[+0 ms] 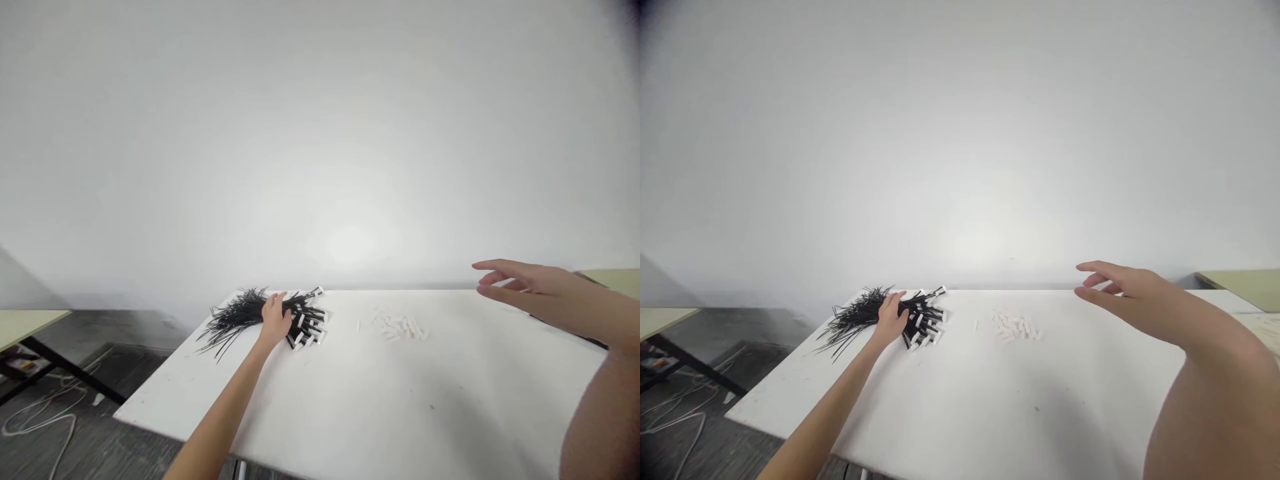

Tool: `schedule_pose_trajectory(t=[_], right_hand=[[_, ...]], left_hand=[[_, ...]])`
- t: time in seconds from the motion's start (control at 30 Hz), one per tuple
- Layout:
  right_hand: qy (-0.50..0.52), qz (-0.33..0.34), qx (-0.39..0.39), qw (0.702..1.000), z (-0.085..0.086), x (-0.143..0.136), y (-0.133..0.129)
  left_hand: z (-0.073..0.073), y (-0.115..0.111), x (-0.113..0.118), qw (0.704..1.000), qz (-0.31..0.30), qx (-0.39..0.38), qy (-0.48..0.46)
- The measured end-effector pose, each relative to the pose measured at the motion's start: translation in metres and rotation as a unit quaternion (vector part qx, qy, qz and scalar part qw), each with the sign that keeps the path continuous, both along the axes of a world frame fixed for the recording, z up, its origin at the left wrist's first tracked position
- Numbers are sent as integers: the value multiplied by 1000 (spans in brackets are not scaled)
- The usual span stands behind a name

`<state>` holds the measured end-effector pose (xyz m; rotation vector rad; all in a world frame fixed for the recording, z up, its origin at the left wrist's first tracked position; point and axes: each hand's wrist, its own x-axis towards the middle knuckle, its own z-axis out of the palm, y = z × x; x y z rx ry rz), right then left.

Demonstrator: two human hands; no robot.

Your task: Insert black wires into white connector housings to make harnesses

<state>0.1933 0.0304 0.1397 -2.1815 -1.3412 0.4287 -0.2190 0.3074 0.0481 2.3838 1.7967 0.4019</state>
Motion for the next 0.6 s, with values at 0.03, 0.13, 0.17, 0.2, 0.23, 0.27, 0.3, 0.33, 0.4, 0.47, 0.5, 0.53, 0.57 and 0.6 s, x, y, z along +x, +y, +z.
schedule_pose_trajectory(t=[0.03,0.13,0.17,0.2,0.23,0.27,0.3,0.33,0.4,0.47,0.5,0.53,0.57,0.6], right_hand=[[-1,5,6,1000,-3,1,1],[-3,24,23,999,-11,6,7],[-3,25,21,999,-12,7,9],[-1,24,15,1000,-13,7,10],[1,22,6,1000,-13,6,11],[4,21,-3,1000,-11,4,12],[6,21,-9,1000,-8,2,12],[8,22,-13,1000,-5,-2,11],[11,23,-18,1000,4,-11,10],[15,20,-22,999,11,-19,9],[17,17,-23,999,13,-22,9],[19,13,-24,999,15,-24,9],[20,9,-24,999,15,-25,10],[20,7,-24,999,14,-26,11]], left_hand=[[4,2,5,1000,-24,-4,-6],[15,17,35,997,-71,-37,-12],[18,23,47,997,-66,-49,-11],[20,30,59,997,-49,-63,-9],[21,36,70,997,-26,-77,-11],[24,43,80,996,-3,-88,-17],[26,48,87,995,17,-93,-30],[30,53,92,994,33,-91,-48],[39,61,93,991,57,-66,-101],[53,65,82,982,73,-19,-173],[60,65,73,974,82,8,-211],[69,65,62,963,89,40,-253],[77,64,50,946,93,80,-300],[85,63,37,925,89,121,-348]])
